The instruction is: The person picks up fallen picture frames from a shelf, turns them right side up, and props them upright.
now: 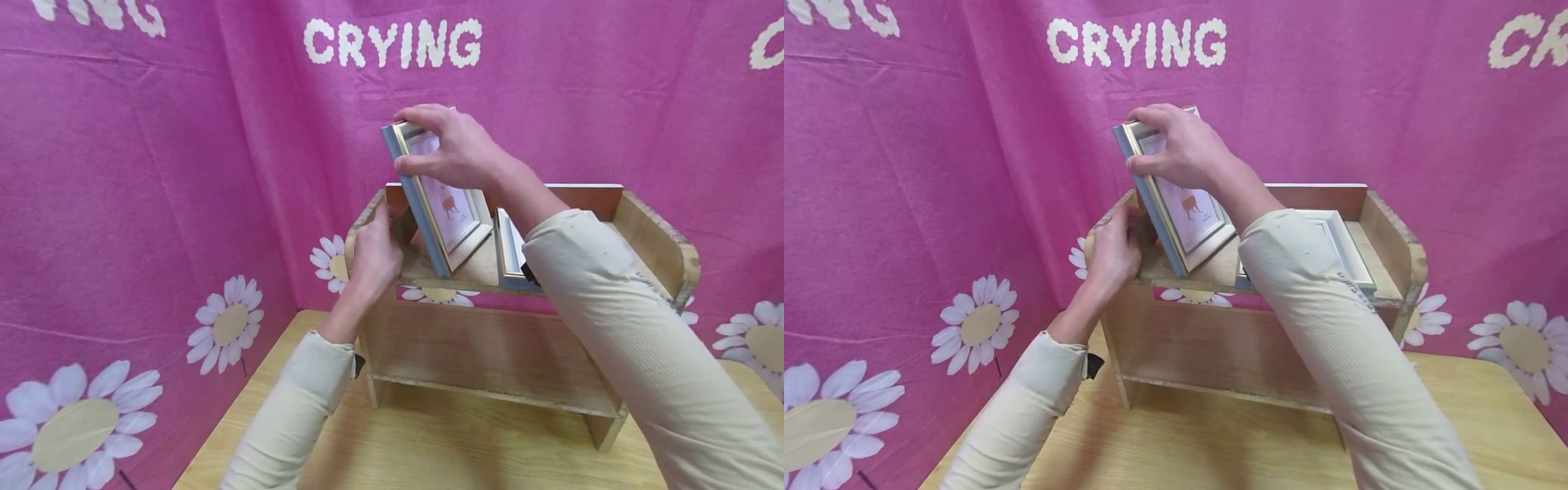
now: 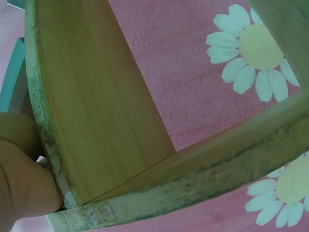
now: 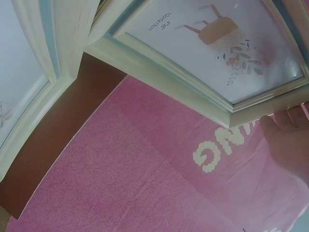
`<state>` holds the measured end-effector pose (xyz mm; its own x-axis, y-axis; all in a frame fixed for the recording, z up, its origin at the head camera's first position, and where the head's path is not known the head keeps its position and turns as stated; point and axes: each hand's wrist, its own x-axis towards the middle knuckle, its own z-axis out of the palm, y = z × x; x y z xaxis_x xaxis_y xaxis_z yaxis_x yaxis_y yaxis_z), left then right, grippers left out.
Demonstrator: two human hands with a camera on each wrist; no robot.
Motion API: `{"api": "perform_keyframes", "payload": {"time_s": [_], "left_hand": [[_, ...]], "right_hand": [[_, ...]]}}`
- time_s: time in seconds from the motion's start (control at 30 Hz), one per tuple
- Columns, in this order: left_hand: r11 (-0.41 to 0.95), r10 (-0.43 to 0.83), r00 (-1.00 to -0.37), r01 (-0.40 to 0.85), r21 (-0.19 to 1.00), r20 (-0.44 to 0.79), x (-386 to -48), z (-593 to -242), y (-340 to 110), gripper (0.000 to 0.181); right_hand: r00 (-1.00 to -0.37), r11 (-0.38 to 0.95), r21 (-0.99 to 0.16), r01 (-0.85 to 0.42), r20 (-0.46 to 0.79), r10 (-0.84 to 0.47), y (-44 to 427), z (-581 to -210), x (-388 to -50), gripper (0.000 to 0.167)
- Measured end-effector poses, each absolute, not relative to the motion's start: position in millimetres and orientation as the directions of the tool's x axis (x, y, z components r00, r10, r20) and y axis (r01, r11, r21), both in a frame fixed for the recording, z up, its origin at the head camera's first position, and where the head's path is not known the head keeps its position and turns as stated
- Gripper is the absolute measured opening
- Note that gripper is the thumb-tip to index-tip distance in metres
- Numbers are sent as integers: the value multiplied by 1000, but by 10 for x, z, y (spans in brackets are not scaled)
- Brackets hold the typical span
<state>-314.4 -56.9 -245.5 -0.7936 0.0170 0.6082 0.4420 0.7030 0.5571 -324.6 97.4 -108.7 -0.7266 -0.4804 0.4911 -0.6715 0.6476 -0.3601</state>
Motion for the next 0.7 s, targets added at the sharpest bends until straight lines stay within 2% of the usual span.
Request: {"api": "perform_keyframes", "payload": {"time_s": [0.23,0.37,0.53,0.63,0.7], "left_hand": [[689,27,-776,472,551,630,-3164,-2470,-547,30],[676,14,-709,527,516,705,-3123,-2526,-536,27],[633,-46,-570,619,465,821,-2941,-2662,-479,26],[544,-32,-539,697,467,842,-2837,-2728,-388,29],[502,3,-542,728,468,840,-2794,-2751,-313,39]], "right_hand": [[-724,653,-350,-671,499,-477,996,-1067,-3234,65],[-719,650,-343,-679,493,-490,1019,-1067,-3239,66],[-718,646,-340,-683,472,-512,1022,-1085,-3248,68],[-712,632,-348,-692,476,-517,1025,-1083,-3261,68],[-705,623,-352,-699,485,-517,1035,-1077,-3270,67]]}}
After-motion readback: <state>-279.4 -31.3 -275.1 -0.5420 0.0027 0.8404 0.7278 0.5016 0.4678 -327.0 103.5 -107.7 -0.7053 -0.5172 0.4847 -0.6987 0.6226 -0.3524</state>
